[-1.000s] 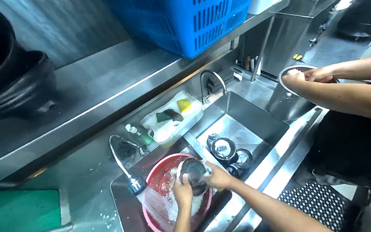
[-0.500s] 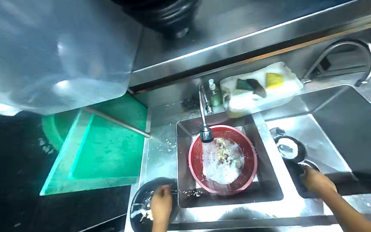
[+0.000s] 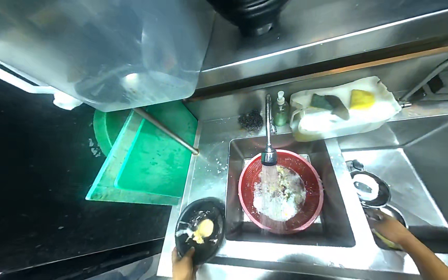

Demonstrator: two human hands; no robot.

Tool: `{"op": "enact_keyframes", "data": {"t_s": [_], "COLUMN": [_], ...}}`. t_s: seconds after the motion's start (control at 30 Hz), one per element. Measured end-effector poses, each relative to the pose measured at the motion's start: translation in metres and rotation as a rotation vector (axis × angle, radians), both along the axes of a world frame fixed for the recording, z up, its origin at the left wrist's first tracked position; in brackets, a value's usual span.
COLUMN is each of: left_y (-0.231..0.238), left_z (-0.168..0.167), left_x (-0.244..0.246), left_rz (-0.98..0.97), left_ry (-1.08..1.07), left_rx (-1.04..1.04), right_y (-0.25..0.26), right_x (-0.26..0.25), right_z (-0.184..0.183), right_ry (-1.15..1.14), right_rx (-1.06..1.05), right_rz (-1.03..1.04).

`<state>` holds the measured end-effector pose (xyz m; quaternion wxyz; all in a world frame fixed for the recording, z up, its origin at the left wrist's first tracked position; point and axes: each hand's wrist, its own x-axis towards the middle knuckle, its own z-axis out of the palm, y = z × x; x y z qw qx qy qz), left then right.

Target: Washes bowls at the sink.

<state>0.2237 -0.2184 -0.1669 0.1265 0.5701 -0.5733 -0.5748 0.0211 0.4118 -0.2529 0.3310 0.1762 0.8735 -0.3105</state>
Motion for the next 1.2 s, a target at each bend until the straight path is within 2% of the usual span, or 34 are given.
{"op": "enact_keyframes", "data": {"t_s": [0.07,0.23,0.37,0.47,0.57,0.7,0.77,0.93,1.07,1.2], "left_y": [0.018,0.077,0.131,0.163,0.18,0.178,0.174,0.175,0.176,0.175], "left_z": [0.001,0.0,-0.008,-0.012,-0.012,-0.017,-0.02,-0.011,-0.007,-0.008], "left_x": [-0.019,-0.084,-0.137,-0.163,-0.173,-0.174,-0.174,-0.178,-0.184,-0.195], "left_rz": [-0.052,-0.389,-0.648,-0.794,-0.869,-0.927,-0.983,-1.18,-1.136,-1.064], "left_ry": [0.02,0.0,-0.034,-0.003,0.037,0.005,-0.068,-0.467,-0.536,-0.592], "left_rx": [-0.001,0.002,0.006,0.009,0.036,0.014,-0.089,-0.336,-0.379,-0.489], "right_y": [0.002,-0.031,-0.092,-0.141,-0.179,-0.203,-0.209,-0.227,-0.237,-0.242], "right_x": [0.004,0.015,0.017,0.016,0.019,0.025,0.027,0.023,0.021,0.023], "right_z": [0.017,0.09,0.126,0.121,0.109,0.102,0.101,0.108,0.108,0.107], "right_ry": [0.091,0.366,0.296,0.167,0.056,-0.175,-0.211,-0.162,-0.114,-0.131], "right_rx": [-0.002,-0.037,-0.273,-0.518,-0.584,-0.71,-0.675,-0.593,-0.564,-0.573], "right_rz": [-0.034,-0.096,-0.121,-0.167,-0.244,-0.459,-0.477,-0.444,-0.333,-0.32]}}
